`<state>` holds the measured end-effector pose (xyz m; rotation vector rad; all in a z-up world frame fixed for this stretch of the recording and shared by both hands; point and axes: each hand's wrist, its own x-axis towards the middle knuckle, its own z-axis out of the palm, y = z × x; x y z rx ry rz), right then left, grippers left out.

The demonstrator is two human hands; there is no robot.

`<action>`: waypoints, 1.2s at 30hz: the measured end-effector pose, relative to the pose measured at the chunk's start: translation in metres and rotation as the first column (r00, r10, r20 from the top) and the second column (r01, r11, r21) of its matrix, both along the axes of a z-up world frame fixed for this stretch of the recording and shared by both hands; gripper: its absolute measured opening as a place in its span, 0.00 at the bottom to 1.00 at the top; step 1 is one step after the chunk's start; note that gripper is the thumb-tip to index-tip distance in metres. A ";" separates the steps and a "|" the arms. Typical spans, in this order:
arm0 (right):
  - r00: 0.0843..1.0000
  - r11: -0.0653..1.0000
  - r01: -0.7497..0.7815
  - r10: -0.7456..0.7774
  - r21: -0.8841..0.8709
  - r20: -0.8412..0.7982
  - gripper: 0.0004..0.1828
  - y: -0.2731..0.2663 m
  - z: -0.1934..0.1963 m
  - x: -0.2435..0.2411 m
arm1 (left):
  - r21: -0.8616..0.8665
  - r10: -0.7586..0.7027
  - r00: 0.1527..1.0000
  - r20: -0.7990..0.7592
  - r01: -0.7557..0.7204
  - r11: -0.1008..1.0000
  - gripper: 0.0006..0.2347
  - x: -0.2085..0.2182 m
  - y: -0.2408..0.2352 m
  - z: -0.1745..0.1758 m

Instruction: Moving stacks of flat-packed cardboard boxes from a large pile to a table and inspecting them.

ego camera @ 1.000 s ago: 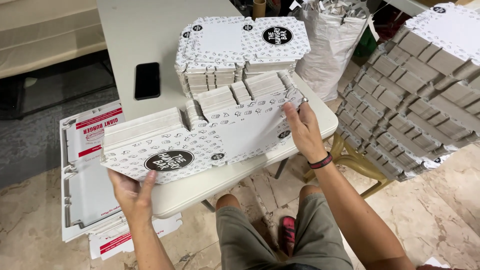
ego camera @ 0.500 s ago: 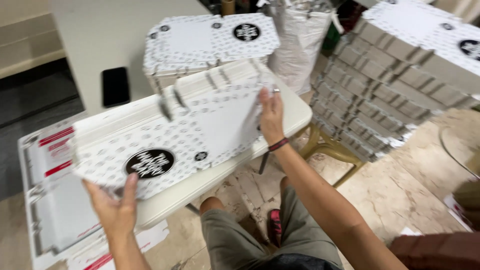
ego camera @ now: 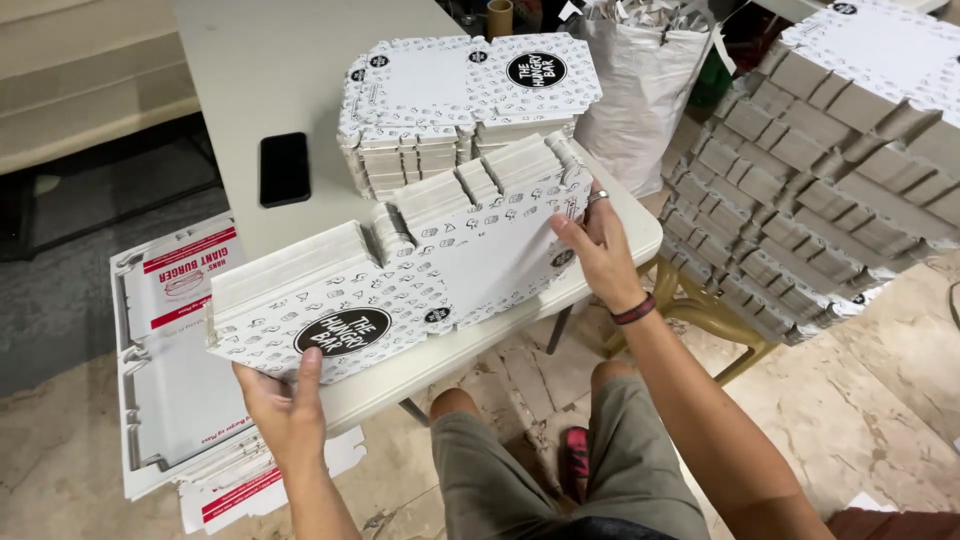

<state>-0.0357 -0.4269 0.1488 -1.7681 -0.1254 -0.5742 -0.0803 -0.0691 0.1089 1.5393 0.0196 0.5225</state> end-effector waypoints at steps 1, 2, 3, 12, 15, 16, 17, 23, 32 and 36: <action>1.000 1.000 0.001 -0.001 0.001 -0.001 0.41 -0.003 -0.010 0.000 | 0.001 -0.001 1.000 -0.001 0.001 1.000 0.32 0.001 0.000 -0.003; 0.994 0.998 0.057 -0.055 0.013 -0.097 0.29 -0.005 -0.020 0.000 | 0.029 0.023 0.999 -0.028 -0.022 0.999 0.32 0.001 -0.001 -0.005; 0.977 0.994 0.112 -0.106 0.022 -0.188 0.29 -0.008 -0.029 0.001 | 0.059 0.049 0.998 -0.050 -0.046 0.997 0.32 0.002 -0.001 -0.007; 0.978 0.984 -0.123 0.098 -0.130 -0.182 0.27 -0.043 -0.025 0.002 | 0.062 -0.077 0.991 -0.105 0.084 0.995 0.31 -0.007 0.004 0.015; 0.993 0.957 -0.088 0.108 -0.275 0.056 0.21 -0.048 -0.041 0.017 | 0.147 -0.005 0.996 -0.092 0.018 0.989 0.25 -0.005 0.013 -0.003; 0.994 0.958 -0.068 0.089 -0.279 0.064 0.21 -0.042 -0.037 0.012 | 0.144 -0.024 0.996 -0.084 0.036 0.989 0.25 -0.011 0.021 -0.014; 0.977 0.957 -0.096 0.143 -0.273 0.157 0.13 -0.041 -0.031 0.008 | 0.195 0.001 1.000 0.028 -0.006 0.981 0.24 -0.009 0.025 -0.024; 0.994 0.988 -0.111 0.113 0.109 -0.005 0.15 -0.111 -0.006 -0.056 | 0.292 -0.002 0.922 -0.387 0.124 0.948 0.24 -0.015 -0.043 0.088; 0.889 0.752 0.457 -0.365 0.474 -0.277 0.07 -0.291 0.112 -0.186 | 0.293 -0.383 0.684 -0.621 0.656 0.695 0.20 0.101 -0.315 0.251; 0.867 0.732 0.499 -0.431 0.464 -0.251 0.05 -0.383 0.152 -0.196 | 0.534 -0.473 0.726 -0.499 0.688 0.491 0.09 0.175 -0.458 0.286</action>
